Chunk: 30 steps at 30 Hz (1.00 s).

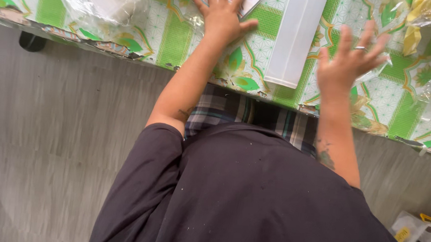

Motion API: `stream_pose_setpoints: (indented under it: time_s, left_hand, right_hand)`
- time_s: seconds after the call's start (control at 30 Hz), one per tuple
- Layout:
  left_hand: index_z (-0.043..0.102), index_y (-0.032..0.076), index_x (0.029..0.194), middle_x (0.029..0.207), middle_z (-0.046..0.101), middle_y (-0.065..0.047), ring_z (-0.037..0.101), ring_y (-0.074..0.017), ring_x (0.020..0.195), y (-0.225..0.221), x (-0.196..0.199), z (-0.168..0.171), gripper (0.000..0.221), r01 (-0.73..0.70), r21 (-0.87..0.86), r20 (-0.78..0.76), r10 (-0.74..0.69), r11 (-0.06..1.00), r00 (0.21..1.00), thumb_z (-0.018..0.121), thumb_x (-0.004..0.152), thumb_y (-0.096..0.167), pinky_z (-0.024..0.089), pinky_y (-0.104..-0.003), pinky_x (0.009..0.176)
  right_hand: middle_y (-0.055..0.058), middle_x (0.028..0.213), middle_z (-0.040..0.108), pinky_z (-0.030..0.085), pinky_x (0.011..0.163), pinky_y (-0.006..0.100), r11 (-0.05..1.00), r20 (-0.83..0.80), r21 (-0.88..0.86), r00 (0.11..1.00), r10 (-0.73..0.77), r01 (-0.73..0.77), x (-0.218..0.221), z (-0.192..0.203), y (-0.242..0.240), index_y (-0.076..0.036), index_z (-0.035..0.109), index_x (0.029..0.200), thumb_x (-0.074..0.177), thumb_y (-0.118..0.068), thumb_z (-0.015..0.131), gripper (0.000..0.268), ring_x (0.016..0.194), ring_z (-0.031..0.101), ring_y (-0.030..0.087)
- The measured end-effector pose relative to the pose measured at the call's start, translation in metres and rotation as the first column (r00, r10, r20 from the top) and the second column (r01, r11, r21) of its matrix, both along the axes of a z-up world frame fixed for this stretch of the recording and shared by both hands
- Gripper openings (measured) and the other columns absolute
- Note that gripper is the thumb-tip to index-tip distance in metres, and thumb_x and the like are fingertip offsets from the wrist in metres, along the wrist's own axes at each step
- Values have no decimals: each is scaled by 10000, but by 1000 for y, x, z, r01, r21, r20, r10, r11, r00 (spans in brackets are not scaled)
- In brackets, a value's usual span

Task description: The person organizes and places product labels and plastic sleeves into larger plastic bags by hand at a table.

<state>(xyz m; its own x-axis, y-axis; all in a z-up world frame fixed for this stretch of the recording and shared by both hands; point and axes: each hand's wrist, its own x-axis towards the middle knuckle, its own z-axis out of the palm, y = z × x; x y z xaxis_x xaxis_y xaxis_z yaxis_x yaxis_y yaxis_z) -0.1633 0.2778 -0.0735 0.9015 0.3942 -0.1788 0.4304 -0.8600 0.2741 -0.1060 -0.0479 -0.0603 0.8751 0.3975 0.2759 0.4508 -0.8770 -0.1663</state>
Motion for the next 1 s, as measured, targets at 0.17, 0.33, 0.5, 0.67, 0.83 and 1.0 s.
stream_pose_setpoints:
  time_s: [0.17,0.33,0.5,0.67,0.83,1.0]
  left_hand:
    - [476,393,1548,1672,342,-93,125,-447,1575,16,2,-26,510,16,142,225,-48,990,973,547,1072,561,-3,-800,1229]
    - [517,298,1552,1645,216,-168,4,-480,1492,68,-32,-27,685,-288,470,674,-129,834,728,622,1000,689,-29,-797,1134]
    - [530,398,1446,1615,247,-158,77,-538,1475,162,-109,-26,611,-507,246,338,417,826,844,783,907,536,62,-850,1089]
    - [557,317,1417,1710,265,-124,133,-459,1604,194,-152,-43,488,-393,306,354,280,867,892,793,989,314,140,-797,1192]
    - [653,325,1240,1617,343,-181,197,-514,1473,172,-192,9,443,-387,257,326,297,885,897,885,865,368,137,-798,1080]
    - [672,261,1220,1558,360,-226,231,-521,1433,182,-133,78,420,-261,257,727,-8,930,687,860,848,316,186,-742,1090]
  right_hand:
    - [152,1750,154,-89,1126,815,968,-170,-106,955,-243,227,41,-17,-75,-282,670,1329,911,-390,846,466,1544,-43,534]
    - [201,1760,139,-69,1181,802,975,-39,-86,977,-208,204,45,-35,-116,-184,648,1314,927,-323,774,431,1597,-30,528]
    - [130,1785,112,41,1275,633,991,143,112,986,-89,73,17,-21,-103,-156,661,1287,1003,-246,707,302,1611,10,426]
    - [118,1772,135,126,1306,555,960,149,273,989,16,-57,-5,-3,-87,-89,637,1304,1081,-262,630,283,1626,90,372]
    - [146,1747,182,150,1304,558,944,138,327,990,-12,-34,-8,-7,-89,-71,619,1341,1159,-295,661,291,1615,143,367]
    - [215,1722,118,132,1322,583,945,144,321,989,12,-58,-13,-42,-90,-41,533,1401,1148,-279,629,361,1601,120,406]
